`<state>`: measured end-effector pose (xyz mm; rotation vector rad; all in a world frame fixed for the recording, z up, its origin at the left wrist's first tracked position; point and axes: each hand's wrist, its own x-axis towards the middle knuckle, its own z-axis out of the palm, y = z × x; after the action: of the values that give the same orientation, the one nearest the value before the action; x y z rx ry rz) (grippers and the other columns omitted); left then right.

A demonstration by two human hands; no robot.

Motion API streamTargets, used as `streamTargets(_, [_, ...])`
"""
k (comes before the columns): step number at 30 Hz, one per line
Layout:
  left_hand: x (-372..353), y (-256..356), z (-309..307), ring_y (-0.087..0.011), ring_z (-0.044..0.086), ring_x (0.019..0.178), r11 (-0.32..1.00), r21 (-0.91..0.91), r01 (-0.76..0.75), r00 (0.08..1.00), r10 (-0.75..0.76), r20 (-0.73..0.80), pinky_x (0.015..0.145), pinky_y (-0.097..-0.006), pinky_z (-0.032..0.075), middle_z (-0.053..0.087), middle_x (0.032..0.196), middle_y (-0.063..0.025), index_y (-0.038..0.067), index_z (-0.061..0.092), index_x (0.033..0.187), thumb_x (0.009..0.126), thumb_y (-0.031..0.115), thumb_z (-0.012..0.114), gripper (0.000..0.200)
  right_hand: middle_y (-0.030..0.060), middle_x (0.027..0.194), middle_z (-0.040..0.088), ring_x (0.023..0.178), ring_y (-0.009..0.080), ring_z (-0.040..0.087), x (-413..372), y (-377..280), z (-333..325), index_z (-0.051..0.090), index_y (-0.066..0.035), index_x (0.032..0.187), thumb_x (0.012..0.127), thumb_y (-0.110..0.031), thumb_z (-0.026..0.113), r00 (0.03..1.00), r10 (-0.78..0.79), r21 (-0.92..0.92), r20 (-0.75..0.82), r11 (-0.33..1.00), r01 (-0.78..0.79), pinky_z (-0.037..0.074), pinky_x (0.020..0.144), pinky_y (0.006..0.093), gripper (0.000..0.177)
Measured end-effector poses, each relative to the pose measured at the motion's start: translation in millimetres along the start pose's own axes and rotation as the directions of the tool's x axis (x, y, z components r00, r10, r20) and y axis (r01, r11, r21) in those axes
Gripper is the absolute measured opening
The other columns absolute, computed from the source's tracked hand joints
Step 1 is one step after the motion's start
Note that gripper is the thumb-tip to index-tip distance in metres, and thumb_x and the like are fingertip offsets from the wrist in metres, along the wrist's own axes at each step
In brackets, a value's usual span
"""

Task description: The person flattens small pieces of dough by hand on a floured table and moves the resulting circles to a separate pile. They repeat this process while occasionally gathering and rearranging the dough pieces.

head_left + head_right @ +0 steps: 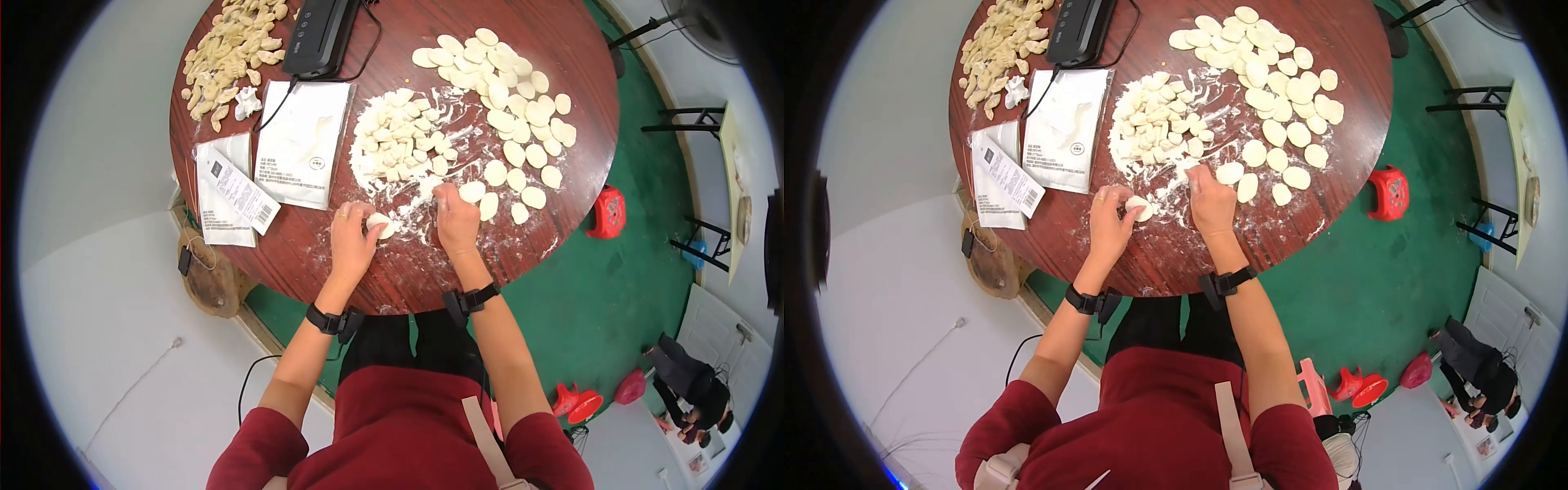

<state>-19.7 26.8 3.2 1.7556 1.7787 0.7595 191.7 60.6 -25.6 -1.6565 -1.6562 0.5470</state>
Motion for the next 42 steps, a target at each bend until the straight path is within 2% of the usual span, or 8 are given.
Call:
streamTargets(4, [0, 1, -2, -0.0313, 0.063, 0.090, 1.000, -0.004, 0.005, 0.999, -0.005, 0.033, 0.079, -0.0418, 0.050, 0.063, 0.095, -0.0144, 0.004, 0.062, 0.098, 0.083, 0.009, 0.080, 0.024, 0.0142, 0.065, 0.064, 0.057, 0.0356, 0.064, -3, 2, 9, 0.065, -0.011, 0.102, 0.106, -0.025, 0.056, 1.000, -0.017, -0.022, 0.010, 1.000, 0.017, 0.049, 0.053, 0.0438, 0.017])
streamTargets(9, [1, 15, -6, -0.0253, 0.068, 0.080, 0.918, -0.288, 0.273, 0.959, -0.237, 0.154, 0.070, -0.0365, 0.052, 0.067, 0.088, -0.0129, 0.002, 0.062, 0.095, 0.084, 0.004, 0.078, 0.020, 0.0078, 0.063, 0.062, 0.054, 0.0198, 0.063, 4, -1, -24, 0.067, -0.007, 0.108, 0.108, -0.020, 0.052, 0.933, 0.319, 0.355, 0.166, 0.863, -0.358, 0.048, 0.053, 0.0353, 0.021])
streamTargets(14, [3, 27, -12, -0.0263, 0.068, 0.081, 0.895, -0.343, 0.286, 0.957, -0.288, 0.045, 0.072, -0.0372, 0.053, 0.068, 0.088, -0.0118, 0.003, 0.066, 0.098, 0.083, -0.001, 0.076, 0.019, 0.0107, 0.079, 0.067, 0.073, 0.0284, 0.066, 1, -1, -57, 0.068, -0.004, 0.100, 0.095, -0.018, 0.070, 0.977, 0.039, 0.076, 0.210, 0.996, -0.056, 0.051, 0.065, 0.0400, 0.015])
streamTargets(16, [5, 22, -12, -0.0307, 0.066, 0.086, 0.987, -0.079, -0.141, 0.969, 0.121, -0.214, 0.076, -0.0393, 0.054, 0.068, 0.089, -0.0109, 0.006, 0.069, 0.099, 0.082, -0.003, 0.074, 0.020, 0.0105, 0.085, 0.063, 0.081, 0.0337, 0.062, -6, -7, -70, 0.065, -0.007, 0.094, 0.082, -0.014, 0.080, 0.909, -0.111, -0.064, 0.402, 0.987, 0.149, 0.048, 0.071, 0.0456, 0.020])
streamTargets(25, [-23, -4, -8, -0.0330, 0.062, 0.099, 0.963, -0.111, -0.247, 0.954, 0.261, 0.146, 0.087, -0.0452, 0.050, 0.066, 0.102, -0.0083, 0.006, 0.069, 0.095, 0.080, 0.001, 0.077, 0.017, 0.0057, 0.085, 0.059, 0.089, 0.0300, 0.060, -34, -9, -66, 0.062, -0.010, 0.091, 0.076, -0.015, 0.084, 0.874, -0.160, -0.036, 0.459, 0.979, 0.199, 0.045, 0.076, 0.0446, 0.027])
streamTargets(29, [-24, 0, -15, -0.0337, 0.063, 0.098, 0.961, -0.130, -0.246, 0.962, 0.259, 0.092, 0.085, -0.0441, 0.051, 0.066, 0.101, -0.0107, 0.005, 0.069, 0.096, 0.078, 0.001, 0.079, 0.020, 0.0063, 0.086, 0.060, 0.087, 0.0300, 0.059, -29, -19, -79, 0.062, -0.010, 0.091, 0.081, -0.015, 0.081, 0.842, -0.183, 0.045, 0.507, 0.981, 0.186, 0.045, 0.075, 0.0438, 0.022])
streamTargets(35, [20, 14, 15, -0.0371, 0.056, 0.112, 0.956, 0.194, -0.222, 0.936, 0.264, -0.232, 0.098, -0.0480, 0.045, 0.061, 0.118, -0.0144, 0.007, 0.069, 0.115, 0.090, 0.002, 0.068, 0.026, 0.0102, 0.108, 0.063, 0.103, 0.0293, 0.059, -11, -19, -29, 0.066, -0.011, 0.110, 0.087, -0.019, 0.076, 0.980, -0.185, -0.317, 0.074, 0.927, 0.199, 0.044, 0.085, 0.0459, 0.027])
streamTargets(42, [38, 5, 59, -0.0398, 0.038, 0.136, 0.910, 0.348, -0.226, 0.945, 0.292, -0.150, 0.117, -0.0562, 0.033, 0.042, 0.147, -0.0173, 0.013, 0.050, 0.146, 0.091, 0.013, 0.069, 0.058, 0.0109, 0.126, 0.054, 0.120, 0.0300, 0.052, -21, -12, 15, 0.058, -0.015, 0.136, 0.091, -0.028, 0.071, 0.961, -0.180, -0.304, 0.211, 0.922, 0.240, 0.036, 0.101, 0.0491, 0.049])
